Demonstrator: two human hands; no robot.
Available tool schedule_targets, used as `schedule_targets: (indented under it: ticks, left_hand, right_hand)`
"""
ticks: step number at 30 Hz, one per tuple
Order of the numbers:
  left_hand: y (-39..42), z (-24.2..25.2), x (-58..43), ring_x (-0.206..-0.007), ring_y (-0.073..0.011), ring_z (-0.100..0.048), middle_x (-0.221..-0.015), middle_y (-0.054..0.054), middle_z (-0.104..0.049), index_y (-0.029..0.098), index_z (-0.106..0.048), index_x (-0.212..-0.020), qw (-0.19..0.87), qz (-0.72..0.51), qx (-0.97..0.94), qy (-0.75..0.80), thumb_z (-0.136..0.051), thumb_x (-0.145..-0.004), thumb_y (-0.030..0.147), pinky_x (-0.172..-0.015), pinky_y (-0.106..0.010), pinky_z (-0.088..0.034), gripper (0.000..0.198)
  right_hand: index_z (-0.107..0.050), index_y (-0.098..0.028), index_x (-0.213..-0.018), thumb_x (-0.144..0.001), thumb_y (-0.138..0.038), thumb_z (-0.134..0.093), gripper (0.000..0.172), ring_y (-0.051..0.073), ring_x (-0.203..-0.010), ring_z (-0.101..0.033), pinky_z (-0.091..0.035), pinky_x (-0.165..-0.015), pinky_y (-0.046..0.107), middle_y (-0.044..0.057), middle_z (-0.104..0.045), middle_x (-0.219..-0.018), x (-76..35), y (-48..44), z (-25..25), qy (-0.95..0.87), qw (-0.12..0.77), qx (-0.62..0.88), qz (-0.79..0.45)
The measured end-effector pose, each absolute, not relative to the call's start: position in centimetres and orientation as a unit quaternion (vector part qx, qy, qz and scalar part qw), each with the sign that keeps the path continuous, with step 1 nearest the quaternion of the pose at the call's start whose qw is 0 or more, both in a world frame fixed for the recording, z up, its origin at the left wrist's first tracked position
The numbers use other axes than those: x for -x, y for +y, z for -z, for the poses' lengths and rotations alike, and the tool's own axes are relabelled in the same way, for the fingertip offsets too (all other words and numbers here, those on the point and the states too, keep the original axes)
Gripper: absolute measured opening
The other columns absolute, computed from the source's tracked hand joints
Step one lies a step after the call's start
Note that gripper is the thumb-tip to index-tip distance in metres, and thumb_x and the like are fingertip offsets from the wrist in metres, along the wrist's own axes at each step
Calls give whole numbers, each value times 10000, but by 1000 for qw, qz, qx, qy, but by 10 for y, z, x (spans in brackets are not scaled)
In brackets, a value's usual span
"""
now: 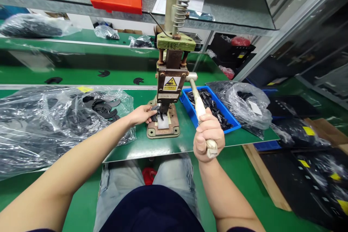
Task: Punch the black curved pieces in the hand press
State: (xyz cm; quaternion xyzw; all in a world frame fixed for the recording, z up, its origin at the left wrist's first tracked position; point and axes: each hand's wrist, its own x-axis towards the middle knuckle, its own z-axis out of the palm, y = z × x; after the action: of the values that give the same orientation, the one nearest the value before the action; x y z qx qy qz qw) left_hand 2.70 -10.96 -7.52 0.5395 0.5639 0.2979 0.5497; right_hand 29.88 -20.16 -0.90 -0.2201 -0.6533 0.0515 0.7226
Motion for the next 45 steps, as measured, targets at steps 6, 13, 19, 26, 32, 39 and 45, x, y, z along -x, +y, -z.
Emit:
schedule_targets:
  ticks: [6,13,19,26,32,39,45]
  left_hand:
    - [-101,65,-31,-475,-136,-650,-567,-17,-678,163,-711,-886,634,-244,-444,584,-911,-833,365,-477,-221,-532,289]
    - [-111,61,-36,-482,-121,-672,-596,-18,-700,153,-679,-917,656,-260,-407,581,-906,-854,384,-495,-195,-546,330]
    - [-140,51,-32,-520,-122,-685,-630,2,-699,165,-633,-902,623,-326,-461,542,-895,-828,546,-521,-209,-563,468]
    - [-201,18,-10,-548,-142,-684,-629,12,-692,197,-576,-851,593,-382,-521,481,-804,-850,689,-517,-229,-551,542]
    - [-231,9,-24,-530,-136,-661,-647,18,-669,195,-578,-849,610,-363,-537,457,-774,-884,668,-517,-245,-554,513]
    - [-240,9,-35,-513,-122,-641,-650,41,-630,196,-573,-851,609,-359,-541,455,-775,-881,662,-496,-229,-533,509]
    - [-237,7,-36,-482,-115,-624,-586,46,-609,192,-579,-859,671,-309,-491,461,-829,-813,693,-459,-196,-479,562]
  right_hand:
    - [-609,-286,-823,-936,-355,-708,166,237,-953,-700,-516,-1213,667,-19,-612,-773,-296,-202,12,-642,735,209,-62]
    - [-653,-299,-1036,-935,-425,-735,182,236,-1005,-702,-551,-1169,606,-6,-621,-882,-291,-186,-33,-638,750,167,-57]
    - [-497,-309,-1481,-1028,-564,-606,531,254,-1362,-637,-529,-1211,486,92,-593,-1428,-295,-136,-110,-671,718,156,-99]
    - [-597,-256,-1264,-980,-489,-700,381,184,-1081,-696,-602,-1053,403,65,-692,-1148,-277,-160,23,-641,599,353,-324]
    - [-710,-223,-1061,-858,-583,-826,429,196,-859,-737,-645,-797,339,48,-749,-946,-234,-210,73,-681,481,331,-442]
    - [-666,-225,-925,-928,-533,-766,324,184,-834,-675,-596,-824,341,31,-703,-888,-226,-220,77,-654,524,357,-413]
    - [-685,-227,-897,-973,-431,-710,220,183,-813,-682,-571,-814,343,32,-731,-873,-234,-227,72,-680,528,347,-371]
